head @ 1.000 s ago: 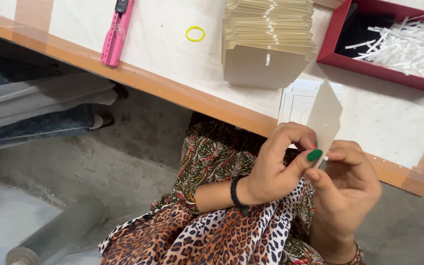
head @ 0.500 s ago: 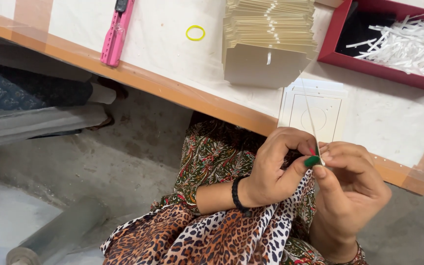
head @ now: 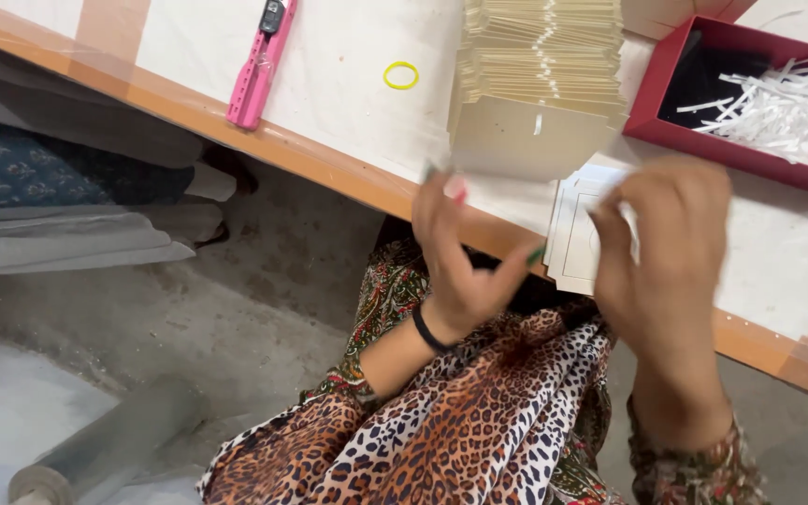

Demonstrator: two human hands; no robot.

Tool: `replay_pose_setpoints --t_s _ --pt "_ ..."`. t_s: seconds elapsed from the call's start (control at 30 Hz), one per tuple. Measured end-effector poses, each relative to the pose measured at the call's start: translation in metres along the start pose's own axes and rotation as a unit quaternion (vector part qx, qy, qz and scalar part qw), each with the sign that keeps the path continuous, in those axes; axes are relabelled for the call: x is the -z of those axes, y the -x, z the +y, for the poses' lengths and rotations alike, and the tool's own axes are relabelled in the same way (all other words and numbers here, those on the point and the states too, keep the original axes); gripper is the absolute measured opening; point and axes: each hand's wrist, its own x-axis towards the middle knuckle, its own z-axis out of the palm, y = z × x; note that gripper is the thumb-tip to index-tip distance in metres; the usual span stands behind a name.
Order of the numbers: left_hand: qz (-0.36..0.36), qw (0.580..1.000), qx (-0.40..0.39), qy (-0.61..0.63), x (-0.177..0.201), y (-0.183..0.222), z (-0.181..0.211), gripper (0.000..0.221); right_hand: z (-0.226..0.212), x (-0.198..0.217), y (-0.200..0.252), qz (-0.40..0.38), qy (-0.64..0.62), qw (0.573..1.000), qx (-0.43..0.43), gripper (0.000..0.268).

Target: Assembling small paper card components by hand in a manufacturing setting.

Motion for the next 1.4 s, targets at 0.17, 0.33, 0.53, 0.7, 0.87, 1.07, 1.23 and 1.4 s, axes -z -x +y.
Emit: replay_pose_setpoints --t_s 0.17,0.33,0.53,0.7,0.87,1.07,1.23,1.4 --pt "-0.071 0.997 0.035 -0.019 -0.018 -0.046 -0.031 0.117 0.018 -0.053 -0.054 0.071 0.078 0.986 0.132 0.019" --pt "-0.103 0.992 0.046 -0.053 -0.040 -0.047 -0.056 0.125 0.051 -0.044 -0.042 0.113 0.085 0.984 0.108 0.023" --pt "-0.114 0.991 0.069 -0.029 -0.034 -0.048 -0.051 0.129 0.165 -0.002 -0.013 0.008 0.153 0.987 -0.053 0.020" --pt "-0.083 0.995 0.051 -0.012 -0.032 -0.048 -0.051 0.127 0.183 0.007 -0.032 -0.109 0.219 0.968 -0.063 0.020" --pt "-0.066 0.997 0.047 -0.005 -0.029 -0.043 -0.052 0.119 0.165 0.002 -0.058 -0.177 0.263 0.948 0.001 0.013" --pt "-0.052 0.998 0.030 -0.002 -0.026 -0.042 -0.049 0.106 0.222 -0.015 -0.059 -0.260 0.308 0.914 0.053 0.008" --pt "-0.015 0.999 -0.002 -0.034 -0.020 -0.027 -0.046 0.087 0.163 0.010 -0.057 -0.180 0.206 0.961 0.041 0.006" --pt "-0.025 0.981 -0.190 -0.042 -0.027 -0.017 -0.023 0.062 0.110 0.031 0.003 0.005 -0.539 0.790 -0.293 0.009"
